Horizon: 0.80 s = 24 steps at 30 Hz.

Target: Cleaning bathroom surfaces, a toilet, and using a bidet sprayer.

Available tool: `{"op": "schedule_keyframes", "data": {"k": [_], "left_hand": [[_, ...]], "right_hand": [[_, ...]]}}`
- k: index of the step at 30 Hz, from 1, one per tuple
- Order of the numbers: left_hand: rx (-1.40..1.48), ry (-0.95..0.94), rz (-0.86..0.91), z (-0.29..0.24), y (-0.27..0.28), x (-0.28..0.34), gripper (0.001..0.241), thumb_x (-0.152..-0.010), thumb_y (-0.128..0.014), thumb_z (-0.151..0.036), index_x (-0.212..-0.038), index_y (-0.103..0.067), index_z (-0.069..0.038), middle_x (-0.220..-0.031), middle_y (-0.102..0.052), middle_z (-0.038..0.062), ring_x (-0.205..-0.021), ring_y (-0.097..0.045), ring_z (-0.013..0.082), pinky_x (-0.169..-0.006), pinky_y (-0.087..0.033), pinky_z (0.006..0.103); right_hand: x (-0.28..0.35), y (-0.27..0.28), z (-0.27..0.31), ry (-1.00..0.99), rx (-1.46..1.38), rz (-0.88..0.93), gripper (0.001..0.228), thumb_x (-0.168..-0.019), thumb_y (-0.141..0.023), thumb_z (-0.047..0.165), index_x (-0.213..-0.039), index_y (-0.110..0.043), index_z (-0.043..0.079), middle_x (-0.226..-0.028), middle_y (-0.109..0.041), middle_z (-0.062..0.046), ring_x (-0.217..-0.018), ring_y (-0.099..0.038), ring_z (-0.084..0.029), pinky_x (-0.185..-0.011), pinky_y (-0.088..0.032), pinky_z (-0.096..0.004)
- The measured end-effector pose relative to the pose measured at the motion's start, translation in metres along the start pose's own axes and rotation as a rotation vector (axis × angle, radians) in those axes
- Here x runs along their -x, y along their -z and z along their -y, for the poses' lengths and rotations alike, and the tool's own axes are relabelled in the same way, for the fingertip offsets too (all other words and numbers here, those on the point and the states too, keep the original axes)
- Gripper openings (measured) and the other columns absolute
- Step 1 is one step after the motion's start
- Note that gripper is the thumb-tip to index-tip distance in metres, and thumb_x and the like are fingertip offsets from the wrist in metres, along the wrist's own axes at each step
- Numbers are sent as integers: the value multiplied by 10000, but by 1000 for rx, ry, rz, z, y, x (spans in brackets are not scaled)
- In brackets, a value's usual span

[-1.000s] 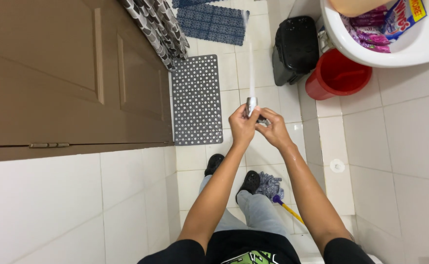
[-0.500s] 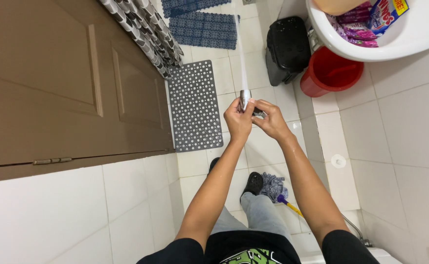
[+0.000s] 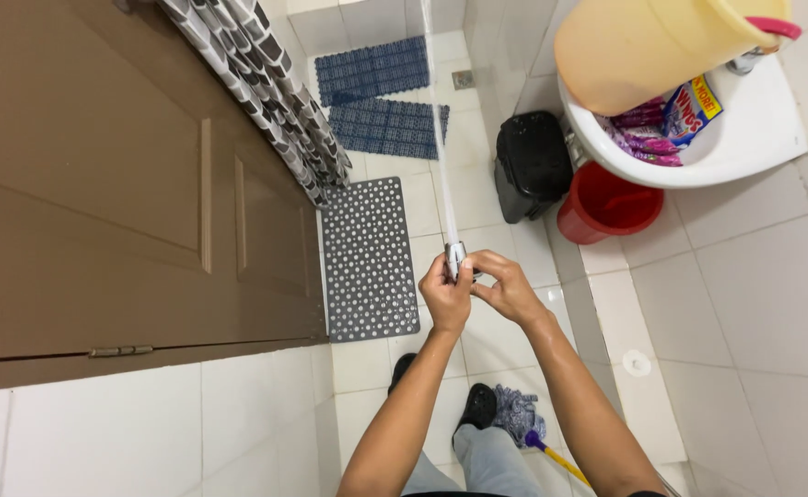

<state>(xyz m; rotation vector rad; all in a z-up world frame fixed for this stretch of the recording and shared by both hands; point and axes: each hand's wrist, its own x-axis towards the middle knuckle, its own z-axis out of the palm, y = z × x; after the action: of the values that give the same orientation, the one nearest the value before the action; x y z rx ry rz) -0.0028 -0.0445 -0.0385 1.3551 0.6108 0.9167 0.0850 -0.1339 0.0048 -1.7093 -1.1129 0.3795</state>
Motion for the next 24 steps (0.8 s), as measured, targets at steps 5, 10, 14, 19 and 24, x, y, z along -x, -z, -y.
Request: {"op": "schedule_keyframes", "data": {"k": [5, 10, 14, 19, 24], "left_hand": [[54, -30, -21, -5, 4, -3, 251, -937, -727, -153, -1067, -674, 55, -766, -635, -32, -680, -547, 25, -578, -475, 221], [-17, 59, 0, -5, 4, -14, 196, -916, -742, -123, -976, -679, 53, -712, -628, -15, -638, -540, 36, -545, -456, 229], [-11, 95, 39, 35, -1, -43, 228, -929, -752, -156, -901, -664, 52, -713, -601, 0, -646, -528, 51, -558, -437, 238], [384, 414, 221, 56, -10, -80, 377, -998, -641, -340, -913, -713, 20, -795, -632, 22, -680, -577, 97, -618, -465, 255], [492, 495, 359, 46, -32, -88, 370, -982, -628, -357, -917, -715, -4, -841, -700, 65, -757, -656, 134, -708, -526, 279]], "right_hand": [[-6, -1, 12, 23, 33, 43, 400, -776, -826, 90, -1154, -708, 34, -1108, -725, -104, -973, -706, -250, -864, -580, -372], [0, -12, -15, -141, -27, 0, 392, -798, -785, 49, -1179, -701, 15, -1055, -717, -88, -965, -705, -215, -853, -569, -347], [-3, -20, -38, -158, -84, -24, 436, -756, -795, 26, -1181, -703, -9, -1060, -707, -77, -992, -684, -195, -891, -545, -336], [-6, -25, -62, -205, -243, -33, 416, -787, -856, 49, -1167, -712, -38, -1045, -667, -92, -973, -626, -197, -900, -523, -338], [-12, -15, -99, -206, -337, -94, 509, -803, -846, 62, -1277, -676, -8, -1195, -688, -56, -1092, -638, -136, -974, -529, -316]]}}
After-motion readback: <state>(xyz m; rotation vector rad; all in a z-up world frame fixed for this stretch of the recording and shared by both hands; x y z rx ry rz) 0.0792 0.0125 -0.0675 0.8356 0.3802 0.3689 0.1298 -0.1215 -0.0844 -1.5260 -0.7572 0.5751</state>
